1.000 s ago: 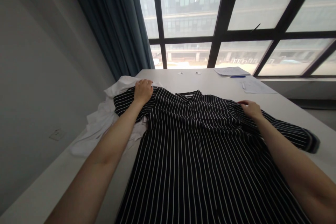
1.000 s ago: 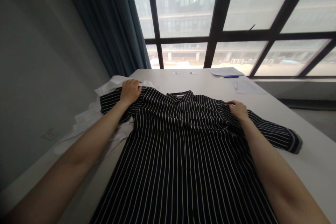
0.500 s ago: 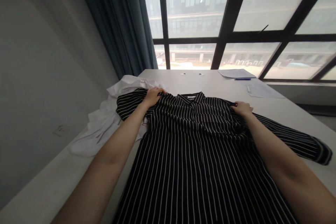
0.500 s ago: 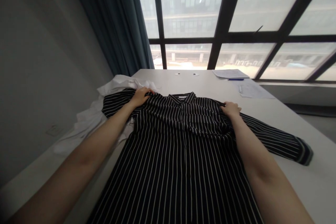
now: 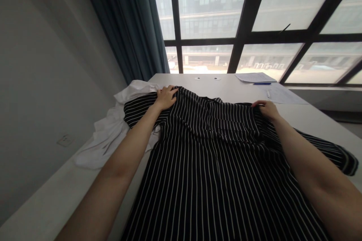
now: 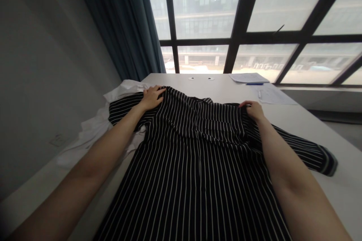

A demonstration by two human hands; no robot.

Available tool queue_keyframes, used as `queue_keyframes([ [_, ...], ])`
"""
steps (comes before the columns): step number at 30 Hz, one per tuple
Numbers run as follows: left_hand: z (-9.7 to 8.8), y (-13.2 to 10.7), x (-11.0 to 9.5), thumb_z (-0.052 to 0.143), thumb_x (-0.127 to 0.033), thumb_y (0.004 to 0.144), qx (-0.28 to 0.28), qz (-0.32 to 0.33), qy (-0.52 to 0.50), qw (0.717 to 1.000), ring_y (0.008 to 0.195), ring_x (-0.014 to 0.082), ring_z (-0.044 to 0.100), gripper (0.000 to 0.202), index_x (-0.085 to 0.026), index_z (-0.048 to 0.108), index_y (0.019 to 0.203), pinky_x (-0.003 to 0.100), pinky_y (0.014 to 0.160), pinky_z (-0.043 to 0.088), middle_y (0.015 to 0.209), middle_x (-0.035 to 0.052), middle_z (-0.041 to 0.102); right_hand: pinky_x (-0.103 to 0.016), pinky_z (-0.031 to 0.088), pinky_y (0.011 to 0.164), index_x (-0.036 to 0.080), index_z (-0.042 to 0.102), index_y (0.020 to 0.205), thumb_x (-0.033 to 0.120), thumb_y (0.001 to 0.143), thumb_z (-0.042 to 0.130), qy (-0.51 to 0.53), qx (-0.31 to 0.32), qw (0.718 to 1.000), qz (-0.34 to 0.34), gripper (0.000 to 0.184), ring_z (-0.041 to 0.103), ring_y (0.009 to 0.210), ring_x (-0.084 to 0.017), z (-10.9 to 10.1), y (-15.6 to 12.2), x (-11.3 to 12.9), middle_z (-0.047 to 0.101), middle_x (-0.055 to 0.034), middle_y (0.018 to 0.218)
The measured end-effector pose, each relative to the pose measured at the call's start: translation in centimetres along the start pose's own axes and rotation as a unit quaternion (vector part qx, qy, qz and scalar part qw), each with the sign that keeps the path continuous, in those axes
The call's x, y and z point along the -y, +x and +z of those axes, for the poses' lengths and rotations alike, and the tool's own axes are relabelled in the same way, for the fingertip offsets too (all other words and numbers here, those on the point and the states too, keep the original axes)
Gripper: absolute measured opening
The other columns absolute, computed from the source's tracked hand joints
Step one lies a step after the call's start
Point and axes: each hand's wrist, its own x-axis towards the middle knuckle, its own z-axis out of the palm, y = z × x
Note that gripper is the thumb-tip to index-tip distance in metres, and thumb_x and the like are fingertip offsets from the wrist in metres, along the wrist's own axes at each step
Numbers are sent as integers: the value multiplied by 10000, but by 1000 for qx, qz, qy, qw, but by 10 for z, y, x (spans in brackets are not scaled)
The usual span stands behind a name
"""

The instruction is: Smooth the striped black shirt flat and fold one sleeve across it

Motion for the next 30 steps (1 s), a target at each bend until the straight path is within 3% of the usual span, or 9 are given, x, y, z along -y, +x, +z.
queue_keyframes([
  [3, 8, 3, -5, 481, -332, 899, 37, -25, 35, 998, 1362, 347, 347, 599, -224, 368, 1476, 538, 1124, 214, 1537, 116, 336, -317, 494, 805, 122, 734, 1052, 100, 773, 435, -23, -2, 1000, 8, 410, 663, 918, -239, 1, 4, 0, 741, -131, 974],
  [7, 28, 1, -6, 501, -398, 909, 116, -66, 46, 990, 1425, 377, 260, 606, -207, 373, 1470, 597, 1120, 191, 1582, 177, 234, -403, 485, 905, 128, 701, 1106, 181, 752, 566, -72, 10, 997, -1, 383, 625, 1057, -292, 12, 1, 8, 696, -151, 1129],
  [10, 38, -5, -12, 467, -386, 936, 57, -69, 56, 994, 1462, 363, 175, 552, -213, 401, 1457, 606, 1125, 167, 1597, 176, 190, -521, 396, 1003, 87, 589, 1274, 197, 828, 503, -112, -4, 994, -19, 467, 502, 1243, -353, 24, -11, 23, 560, -224, 1339],
  [14, 40, -16, -38, 450, -269, 937, -51, 27, 76, 995, 1446, 303, 234, 404, -196, 566, 1318, 542, 1166, 112, 1544, 155, 325, -486, 398, 1015, 201, 615, 1246, 299, 939, 394, -132, 65, 985, -92, 391, 556, 1187, -286, 50, -28, 48, 618, -130, 1299],
  [17, 42, -23, -63, 406, -249, 953, 12, 103, 64, 993, 1376, 277, 359, 348, -190, 664, 1179, 503, 1178, 94, 1410, 145, 503, -483, 426, 994, 226, 585, 1286, 428, 946, 402, -144, 117, 976, -114, 436, 531, 1227, -289, 64, -31, 56, 575, -111, 1373],
  [20, 52, -29, -77, 407, -353, 970, 92, 126, 54, 986, 1320, 272, 436, 367, -218, 664, 1195, 489, 1173, 123, 1329, 116, 586, -574, 393, 1002, 195, 526, 1348, 434, 954, 363, -161, 127, 973, -105, 489, 441, 1317, -335, 63, -25, 57, 489, -146, 1456],
  [25, 76, -34, -67, 371, -606, 941, 149, 98, 63, 982, 1377, 322, 386, 567, -271, 548, 1363, 528, 1138, 201, 1429, 107, 524, -597, 252, 1086, 184, 561, 1294, 358, 981, 298, -170, 97, 970, -147, 445, 353, 1375, -321, 57, -37, 73, 501, -149, 1443],
  [28, 83, -34, -57, 365, -612, 942, 149, 97, 67, 982, 1422, 310, 320, 592, -268, 504, 1403, 507, 1164, 148, 1482, 101, 464, -587, 237, 1092, 188, 620, 1210, 402, 996, 268, -164, 100, 967, -169, 464, 408, 1332, -310, 65, -57, 85, 601, -149, 1331],
  [30, 83, -33, -55, 398, -569, 948, 139, 104, 70, 982, 1429, 305, 308, 563, -245, 516, 1395, 495, 1177, 115, 1484, 108, 460, -620, 256, 1073, 196, 581, 1278, 451, 991, 276, -160, 110, 968, -162, 491, 395, 1348, -322, 72, -67, 86, 559, -143, 1388],
])
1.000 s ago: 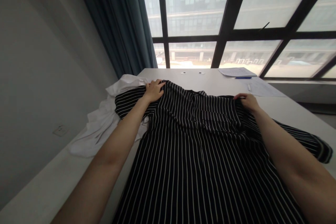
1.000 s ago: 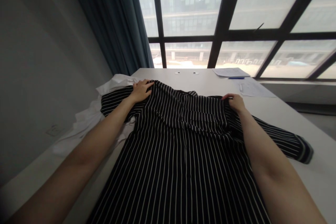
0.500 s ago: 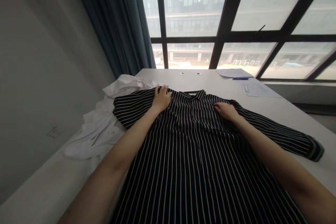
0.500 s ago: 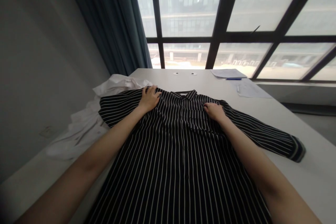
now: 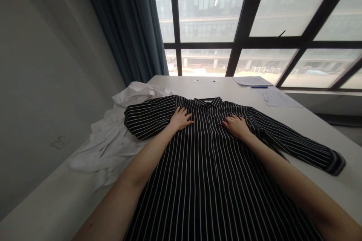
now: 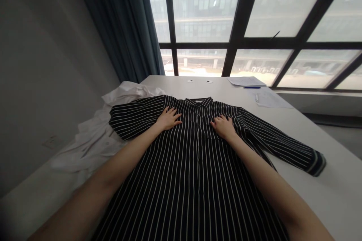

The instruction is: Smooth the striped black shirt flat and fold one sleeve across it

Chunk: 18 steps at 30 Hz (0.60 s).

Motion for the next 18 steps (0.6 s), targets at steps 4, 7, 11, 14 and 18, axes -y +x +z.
queue_keyframes([
  [4, -9, 0, -6, 439, -355, 962, -34, 6, 4, 999, 1426, 288, 317, 438, -202, 551, 1357, 486, 1191, 92, 1472, 123, 471, -644, 302, 1053, 238, 408, 1452, 492, 980, 294, 15, 26, 999, 22, 548, 328, 1407, -326, 4, 1, -8, 363, -108, 1549],
  [7, -16, -3, -25, 407, -178, 933, -67, 4, 0, 998, 1425, 277, 318, 429, -201, 572, 1329, 499, 1193, 107, 1477, 124, 461, -644, 274, 1076, 240, 376, 1475, 496, 973, 314, 21, 28, 999, 19, 567, 281, 1432, -327, -2, 5, -11, 346, -104, 1558],
  [11, -14, -21, -62, 397, -257, 951, -93, 18, -43, 995, 1419, 279, 327, 441, -184, 531, 1365, 484, 1164, 239, 1486, 140, 443, -631, 193, 1118, 227, 370, 1485, 479, 978, 304, 26, -1, 1000, -18, 570, 208, 1457, -328, -4, -6, 12, 337, -103, 1563],
  [14, -3, -40, -79, 375, -459, 973, -45, 24, -94, 994, 1430, 319, 300, 530, -219, 437, 1441, 550, 1130, 276, 1522, 140, 391, -578, 203, 1134, 278, 406, 1465, 473, 988, 274, 35, -10, 998, -57, 532, 240, 1452, -299, 1, -25, 34, 386, -65, 1541],
  [18, 6, -52, -74, 284, -590, 973, 17, 44, -127, 991, 1468, 328, 202, 605, -297, 322, 1500, 607, 1132, 218, 1595, 104, 246, -556, 244, 1120, 296, 430, 1451, 480, 991, 269, 44, -5, 996, -80, 521, 284, 1436, -296, 7, -46, 47, 369, -51, 1551],
])
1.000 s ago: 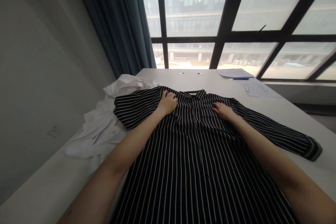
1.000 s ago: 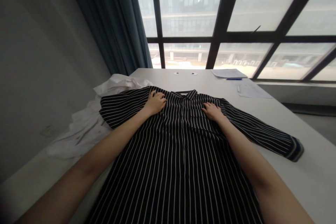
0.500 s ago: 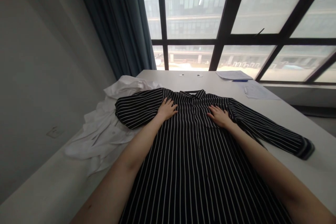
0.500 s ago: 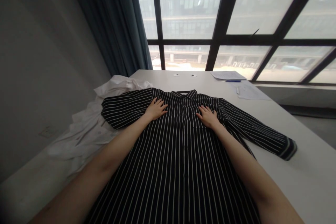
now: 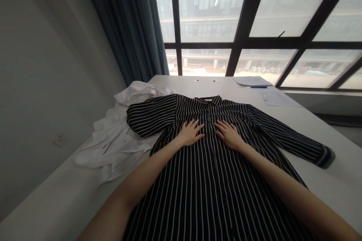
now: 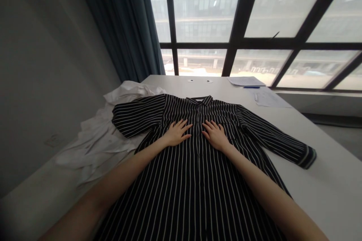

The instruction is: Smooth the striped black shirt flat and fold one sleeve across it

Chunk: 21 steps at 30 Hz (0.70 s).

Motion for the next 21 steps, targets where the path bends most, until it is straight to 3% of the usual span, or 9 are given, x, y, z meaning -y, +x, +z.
queue_keyframes([
  [5, -6, -7, 8, 240, -562, 992, -6, -11, 4, 1000, 1463, 298, 229, 592, -265, 342, 1495, 536, 1150, 234, 1585, 113, 269, -561, 237, 1119, 324, 446, 1437, 479, 993, 256, -7, -18, 999, 32, 507, 298, 1431, -293, -4, -17, -16, 416, -45, 1524],
  [13, -3, -44, 34, 255, -494, 1015, -46, 14, 39, 998, 1433, 244, 316, 535, -249, 395, 1469, 455, 1166, 246, 1545, 92, 366, -607, 376, 1037, 276, 423, 1449, 473, 977, 266, -23, -16, 987, 156, 535, 302, 1428, -303, -7, -64, -88, 356, -65, 1556],
  [17, -6, -56, 44, 287, -443, 1022, -55, 18, 31, 998, 1443, 227, 295, 501, -243, 381, 1472, 453, 1172, 243, 1548, 82, 363, -537, 471, 988, 208, 495, 1394, 440, 978, 275, -27, -52, 989, 134, 524, 443, 1345, -298, -15, -81, -110, 458, -120, 1486],
  [21, -11, -87, 25, 327, -389, 1022, -78, 30, 31, 996, 1457, 228, 262, 476, -235, 378, 1469, 473, 1182, 218, 1562, 91, 334, -501, 437, 1051, 136, 578, 1305, 340, 970, 330, -27, -128, 990, 43, 464, 523, 1275, -299, -24, -97, -97, 577, -170, 1358],
])
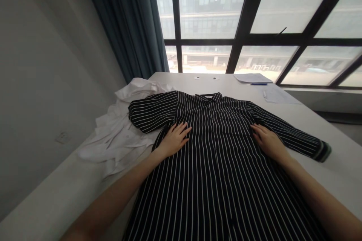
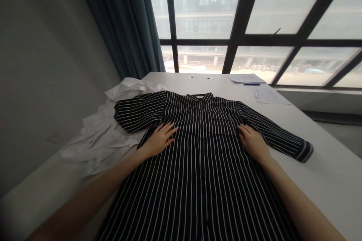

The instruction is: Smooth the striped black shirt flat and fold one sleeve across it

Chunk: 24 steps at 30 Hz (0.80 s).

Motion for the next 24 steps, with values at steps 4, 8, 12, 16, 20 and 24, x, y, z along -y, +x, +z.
queue_keyframes([
  [4, -12, -47, -31, 372, -419, 1008, 45, 46, -27, 998, 1467, 248, 232, 510, -295, 311, 1499, 514, 1166, 245, 1585, 67, 286, -480, 399, 1099, 202, 527, 1375, 404, 982, 377, 68, 42, 994, -74, 467, 451, 1346, -269, -8, -30, 34, 535, -108, 1423],
  [8, -20, -86, -41, 384, -452, 999, 73, 51, -41, 995, 1465, 284, 230, 538, -351, 261, 1513, 560, 1142, 265, 1591, 46, 269, -509, 379, 1106, 274, 497, 1407, 470, 984, 370, 78, 75, 991, -73, 483, 399, 1382, -272, -9, -61, 48, 465, -60, 1488],
  [12, -23, -102, -35, 378, -442, 1002, 71, 30, -29, 997, 1466, 288, 226, 552, -352, 224, 1525, 569, 1140, 260, 1600, 38, 245, -510, 382, 1099, 276, 494, 1412, 497, 984, 349, 60, 64, 995, -56, 503, 407, 1376, -280, -13, -76, 40, 460, -64, 1491],
  [16, -27, -108, -28, 406, -437, 994, 76, 33, -18, 996, 1458, 287, 248, 565, -359, 226, 1524, 555, 1134, 275, 1600, 39, 243, -505, 378, 1100, 285, 469, 1430, 504, 982, 350, 32, 66, 996, -50, 513, 382, 1391, -278, -17, -89, 36, 430, -53, 1512],
  [20, -28, -114, -20, 425, -439, 988, 73, 37, -15, 997, 1451, 276, 270, 568, -366, 238, 1519, 521, 1131, 303, 1593, 36, 263, -513, 385, 1091, 279, 445, 1445, 512, 983, 330, 14, 60, 998, -34, 530, 379, 1393, -283, -19, -106, 31, 424, -53, 1517],
  [24, -29, -112, -15, 474, -411, 973, 53, 26, -22, 998, 1416, 271, 346, 517, -305, 375, 1468, 498, 1118, 346, 1545, 60, 371, -531, 436, 1031, 236, 516, 1387, 534, 973, 323, -10, 39, 999, -27, 545, 472, 1324, -313, -22, -108, 27, 512, -102, 1445],
])
